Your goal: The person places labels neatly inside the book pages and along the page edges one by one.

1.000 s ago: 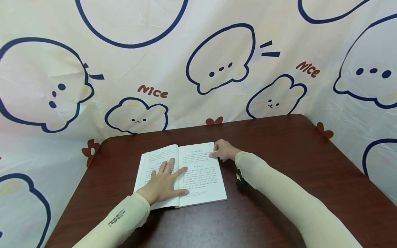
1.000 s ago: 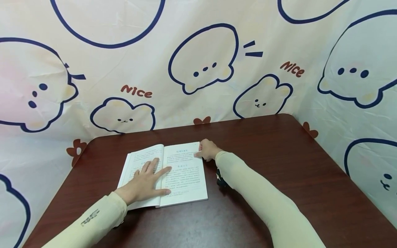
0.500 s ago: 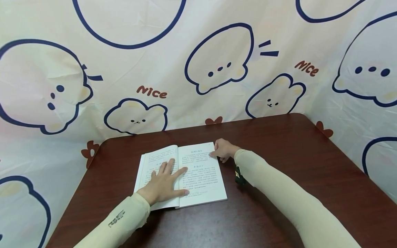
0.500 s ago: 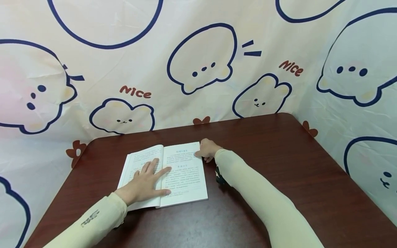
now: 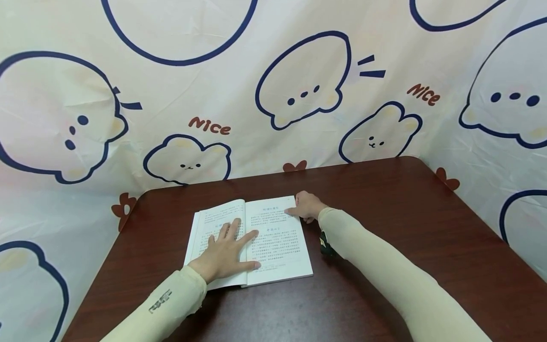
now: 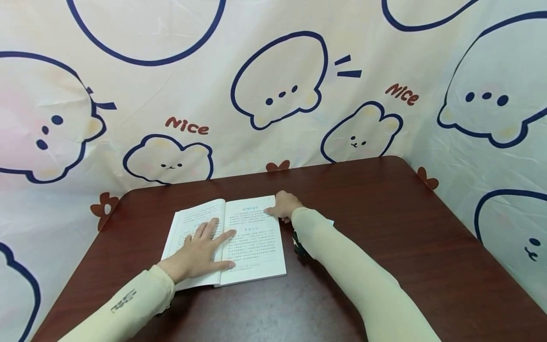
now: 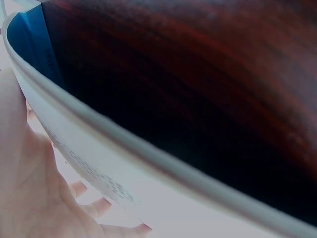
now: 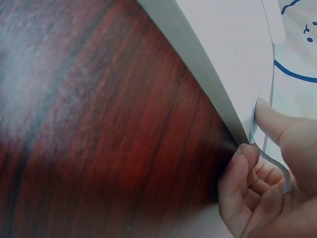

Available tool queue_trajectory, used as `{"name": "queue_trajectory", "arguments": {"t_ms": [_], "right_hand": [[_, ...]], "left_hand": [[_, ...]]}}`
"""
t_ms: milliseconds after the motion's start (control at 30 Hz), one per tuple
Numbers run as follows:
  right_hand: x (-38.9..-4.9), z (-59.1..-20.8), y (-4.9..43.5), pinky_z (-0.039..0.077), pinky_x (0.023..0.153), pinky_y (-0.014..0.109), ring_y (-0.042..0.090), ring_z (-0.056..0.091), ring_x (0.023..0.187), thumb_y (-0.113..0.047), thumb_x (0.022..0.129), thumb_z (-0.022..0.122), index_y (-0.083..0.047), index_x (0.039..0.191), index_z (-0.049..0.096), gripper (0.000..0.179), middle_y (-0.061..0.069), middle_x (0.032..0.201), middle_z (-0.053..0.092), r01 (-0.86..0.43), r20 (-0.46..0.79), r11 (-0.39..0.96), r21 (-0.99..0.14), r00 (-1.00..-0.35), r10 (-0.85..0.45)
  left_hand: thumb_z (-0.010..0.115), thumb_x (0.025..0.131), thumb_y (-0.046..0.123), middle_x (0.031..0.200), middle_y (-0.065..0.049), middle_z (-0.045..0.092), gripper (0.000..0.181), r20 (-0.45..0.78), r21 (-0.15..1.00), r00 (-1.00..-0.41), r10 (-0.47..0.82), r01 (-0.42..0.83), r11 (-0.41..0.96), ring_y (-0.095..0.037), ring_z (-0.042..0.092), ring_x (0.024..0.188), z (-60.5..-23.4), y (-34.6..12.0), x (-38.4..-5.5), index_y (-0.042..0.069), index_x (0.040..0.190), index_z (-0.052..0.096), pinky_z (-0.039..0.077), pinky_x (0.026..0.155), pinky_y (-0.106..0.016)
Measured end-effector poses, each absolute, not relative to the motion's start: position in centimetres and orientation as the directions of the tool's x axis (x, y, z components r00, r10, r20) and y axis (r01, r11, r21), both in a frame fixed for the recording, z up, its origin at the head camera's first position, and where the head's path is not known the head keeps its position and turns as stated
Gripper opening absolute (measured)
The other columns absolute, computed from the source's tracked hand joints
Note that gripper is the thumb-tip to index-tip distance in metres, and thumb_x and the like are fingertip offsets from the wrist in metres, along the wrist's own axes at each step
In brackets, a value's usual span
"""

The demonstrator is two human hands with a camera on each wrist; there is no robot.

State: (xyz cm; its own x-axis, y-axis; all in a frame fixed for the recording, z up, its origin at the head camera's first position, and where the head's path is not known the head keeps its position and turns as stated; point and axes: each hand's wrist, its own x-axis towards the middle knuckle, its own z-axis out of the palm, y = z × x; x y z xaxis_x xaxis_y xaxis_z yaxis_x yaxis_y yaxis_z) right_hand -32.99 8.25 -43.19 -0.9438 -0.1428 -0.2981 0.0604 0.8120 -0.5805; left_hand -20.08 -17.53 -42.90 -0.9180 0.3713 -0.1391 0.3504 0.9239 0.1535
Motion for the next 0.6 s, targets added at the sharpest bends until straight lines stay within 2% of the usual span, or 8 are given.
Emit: {"name": "queue_trajectory", "arguments": {"t_ms": [333,600], "right_hand": [[-33.0,-42.48,8.19,0.047,0.045,0.025,0.014,0.047,0.047,-0.03,0.093,0.074,-0.011,0.07,0.046,0.041,0.002,0.06,0.048,0.121,-0.334,0.781,-0.613,-0.935,-0.117],[-33.23,-42.19,8.91,0.052,0.051,0.025,0.012,0.052,0.05,-0.024,0.095,0.072,-0.013,0.064,0.047,0.042,-0.002,0.057,0.045,0.11,-0.365,0.741,-0.662,-0.911,-0.191]], "left_hand": [[0.058,0.085,0.076,0.167,-0.024,0.014,0.085,-0.138,0.147,-0.917,0.373,0.354,0.924,-0.054,0.024,0.149,-43.13,-17.67,-20.24,0.034,0.156,0.038,0.029,0.102,-0.083],[0.059,0.085,0.076,0.167,-0.025,0.015,0.085,-0.13,0.144,-0.917,0.378,0.359,0.922,-0.054,0.024,0.149,-43.24,-17.59,-20.24,0.033,0.156,0.039,0.03,0.101,-0.084]]}}
